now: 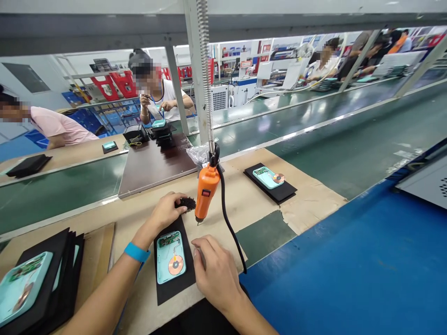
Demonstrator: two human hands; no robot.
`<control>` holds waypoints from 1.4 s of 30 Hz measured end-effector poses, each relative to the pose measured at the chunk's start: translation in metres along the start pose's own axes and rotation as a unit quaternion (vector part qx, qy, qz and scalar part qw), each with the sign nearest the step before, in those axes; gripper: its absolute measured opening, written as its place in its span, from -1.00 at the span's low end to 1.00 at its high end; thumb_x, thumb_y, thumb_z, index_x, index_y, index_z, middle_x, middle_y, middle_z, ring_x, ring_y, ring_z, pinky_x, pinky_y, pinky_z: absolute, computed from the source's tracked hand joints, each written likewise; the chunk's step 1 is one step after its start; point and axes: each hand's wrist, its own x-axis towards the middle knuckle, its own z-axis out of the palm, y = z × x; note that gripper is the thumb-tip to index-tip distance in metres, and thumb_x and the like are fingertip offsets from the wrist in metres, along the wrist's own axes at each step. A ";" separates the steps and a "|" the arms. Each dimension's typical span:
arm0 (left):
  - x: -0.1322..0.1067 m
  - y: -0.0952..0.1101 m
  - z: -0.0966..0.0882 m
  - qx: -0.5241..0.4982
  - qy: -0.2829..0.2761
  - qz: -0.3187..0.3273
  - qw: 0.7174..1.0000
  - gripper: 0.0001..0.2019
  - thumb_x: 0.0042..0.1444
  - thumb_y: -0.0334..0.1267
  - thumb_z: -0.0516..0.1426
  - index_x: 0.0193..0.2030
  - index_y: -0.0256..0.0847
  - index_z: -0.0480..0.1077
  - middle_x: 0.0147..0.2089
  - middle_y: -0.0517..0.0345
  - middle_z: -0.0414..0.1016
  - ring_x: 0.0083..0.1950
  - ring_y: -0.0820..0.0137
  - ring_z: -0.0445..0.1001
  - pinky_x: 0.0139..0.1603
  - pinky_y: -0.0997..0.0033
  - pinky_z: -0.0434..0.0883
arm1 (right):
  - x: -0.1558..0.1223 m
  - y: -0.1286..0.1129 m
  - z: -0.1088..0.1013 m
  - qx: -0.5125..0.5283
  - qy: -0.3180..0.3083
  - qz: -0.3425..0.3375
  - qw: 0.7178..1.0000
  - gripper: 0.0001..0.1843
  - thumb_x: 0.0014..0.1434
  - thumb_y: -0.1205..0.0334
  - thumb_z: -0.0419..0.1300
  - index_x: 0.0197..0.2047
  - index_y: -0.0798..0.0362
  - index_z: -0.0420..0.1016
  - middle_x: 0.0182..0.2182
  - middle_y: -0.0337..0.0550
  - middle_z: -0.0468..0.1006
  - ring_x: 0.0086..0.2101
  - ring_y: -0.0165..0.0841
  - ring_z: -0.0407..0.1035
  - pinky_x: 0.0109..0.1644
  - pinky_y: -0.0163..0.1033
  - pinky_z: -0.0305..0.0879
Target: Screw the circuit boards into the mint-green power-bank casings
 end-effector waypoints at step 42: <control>-0.096 -0.042 -0.017 -0.393 0.027 -0.084 0.915 -0.31 0.23 0.52 0.16 -0.46 -0.14 0.33 -0.55 0.30 0.26 -0.55 0.49 0.17 -0.47 0.44 0.11 | 0.156 -0.055 0.004 0.429 0.216 0.033 0.876 -0.60 0.30 -0.03 0.46 0.00 -0.01 0.44 -0.55 -0.45 0.40 -0.57 -0.41 0.31 -0.41 -0.25 0.33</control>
